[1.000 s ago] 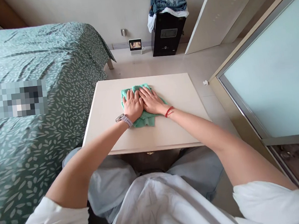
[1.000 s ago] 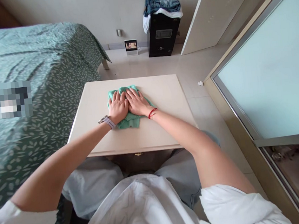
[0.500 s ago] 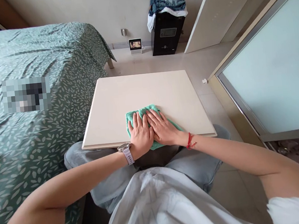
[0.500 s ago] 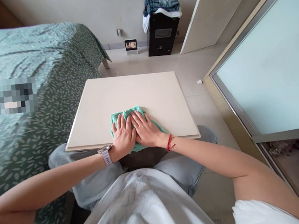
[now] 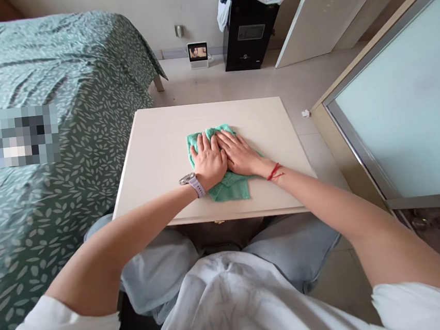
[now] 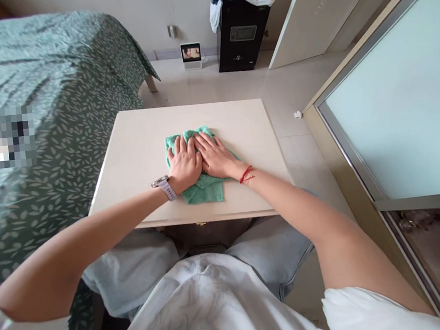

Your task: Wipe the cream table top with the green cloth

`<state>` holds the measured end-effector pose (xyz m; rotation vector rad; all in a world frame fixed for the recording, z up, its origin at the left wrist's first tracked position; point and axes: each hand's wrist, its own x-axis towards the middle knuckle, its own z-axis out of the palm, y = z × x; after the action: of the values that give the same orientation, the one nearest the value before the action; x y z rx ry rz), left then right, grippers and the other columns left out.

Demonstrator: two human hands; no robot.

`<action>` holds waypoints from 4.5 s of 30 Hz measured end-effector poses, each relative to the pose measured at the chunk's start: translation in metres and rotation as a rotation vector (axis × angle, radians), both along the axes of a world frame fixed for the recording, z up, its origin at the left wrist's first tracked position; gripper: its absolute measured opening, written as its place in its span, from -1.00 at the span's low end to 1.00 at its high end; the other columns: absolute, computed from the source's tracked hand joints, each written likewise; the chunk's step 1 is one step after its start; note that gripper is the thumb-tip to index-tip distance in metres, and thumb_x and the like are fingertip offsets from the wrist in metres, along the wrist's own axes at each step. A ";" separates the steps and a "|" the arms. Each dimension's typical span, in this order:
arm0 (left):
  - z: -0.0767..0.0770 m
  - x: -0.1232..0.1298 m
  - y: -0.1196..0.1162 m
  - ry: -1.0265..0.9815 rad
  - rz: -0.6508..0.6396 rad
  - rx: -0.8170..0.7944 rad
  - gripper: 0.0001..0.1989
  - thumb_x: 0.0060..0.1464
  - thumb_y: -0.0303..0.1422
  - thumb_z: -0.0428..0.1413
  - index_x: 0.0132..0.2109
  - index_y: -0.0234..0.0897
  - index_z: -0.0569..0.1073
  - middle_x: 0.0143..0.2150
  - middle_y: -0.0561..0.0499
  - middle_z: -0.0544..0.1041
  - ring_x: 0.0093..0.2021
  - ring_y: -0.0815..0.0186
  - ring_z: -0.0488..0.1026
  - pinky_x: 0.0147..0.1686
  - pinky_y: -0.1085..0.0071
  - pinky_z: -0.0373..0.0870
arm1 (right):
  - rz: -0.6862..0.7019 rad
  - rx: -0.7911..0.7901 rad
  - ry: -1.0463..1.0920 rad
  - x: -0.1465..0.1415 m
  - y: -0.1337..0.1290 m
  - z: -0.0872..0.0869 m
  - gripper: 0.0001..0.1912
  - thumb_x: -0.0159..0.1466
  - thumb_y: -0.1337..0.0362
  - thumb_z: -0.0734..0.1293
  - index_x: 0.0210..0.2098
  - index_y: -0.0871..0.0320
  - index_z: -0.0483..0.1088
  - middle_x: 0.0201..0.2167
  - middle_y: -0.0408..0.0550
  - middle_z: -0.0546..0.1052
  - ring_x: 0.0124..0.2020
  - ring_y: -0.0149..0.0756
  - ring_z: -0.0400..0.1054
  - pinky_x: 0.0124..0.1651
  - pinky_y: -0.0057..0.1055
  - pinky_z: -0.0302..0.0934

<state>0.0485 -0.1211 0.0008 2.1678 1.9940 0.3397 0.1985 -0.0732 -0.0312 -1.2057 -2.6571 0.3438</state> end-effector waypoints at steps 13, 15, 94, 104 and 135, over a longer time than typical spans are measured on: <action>-0.008 0.000 0.124 -0.073 -0.050 0.054 -0.32 0.50 -0.23 -0.17 0.62 -0.29 0.31 0.73 -0.23 0.19 0.73 -0.05 0.05 0.69 -0.22 -0.01 | -0.103 0.002 0.020 0.002 0.117 -0.007 -0.21 0.59 0.15 0.05 0.70 0.40 0.06 0.74 0.26 0.06 0.76 0.17 -0.16 0.73 0.28 -0.18; -0.009 -0.001 0.134 -0.076 -0.044 0.061 -0.33 0.50 -0.23 -0.16 0.62 -0.26 0.32 0.72 -0.20 0.20 0.73 -0.03 0.06 0.70 -0.20 -0.02 | -0.102 0.009 0.031 0.002 0.127 -0.009 -0.22 0.60 0.13 0.03 0.70 0.37 0.07 0.74 0.25 0.07 0.76 0.17 -0.16 0.72 0.31 -0.19; -0.008 0.059 0.150 -0.091 -0.080 0.065 -0.31 0.56 0.00 -0.16 0.58 -0.27 0.34 0.72 -0.29 0.20 0.73 -0.11 0.02 0.67 -0.25 -0.03 | -0.190 -0.007 0.046 0.057 0.137 0.000 -0.24 0.58 0.15 0.16 0.69 0.28 0.14 0.73 0.18 0.13 0.75 0.15 -0.11 0.73 0.25 -0.12; -0.009 0.061 0.169 -0.108 -0.069 0.075 -0.33 0.54 -0.07 -0.19 0.58 -0.24 0.36 0.71 -0.23 0.23 0.72 -0.09 0.04 0.66 -0.27 -0.02 | -0.209 0.027 0.058 0.059 0.160 -0.004 -0.26 0.61 0.12 0.13 0.71 0.18 0.13 0.72 0.11 0.17 0.74 0.16 -0.06 0.70 0.27 -0.02; -0.001 0.093 -0.064 0.006 -0.128 -0.011 -0.21 0.54 -0.04 -0.07 0.65 -0.50 0.23 0.72 -0.46 0.11 0.74 -0.25 0.00 0.66 -0.32 0.05 | -0.096 0.031 0.035 0.107 -0.073 -0.009 -0.16 0.45 0.14 0.21 0.67 0.26 0.21 0.69 0.20 0.21 0.73 0.18 -0.02 0.69 0.31 0.04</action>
<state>0.1413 -0.1853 0.0000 2.2785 1.8435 0.3027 0.3053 -0.1461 -0.0400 -1.3004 -2.5543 0.3039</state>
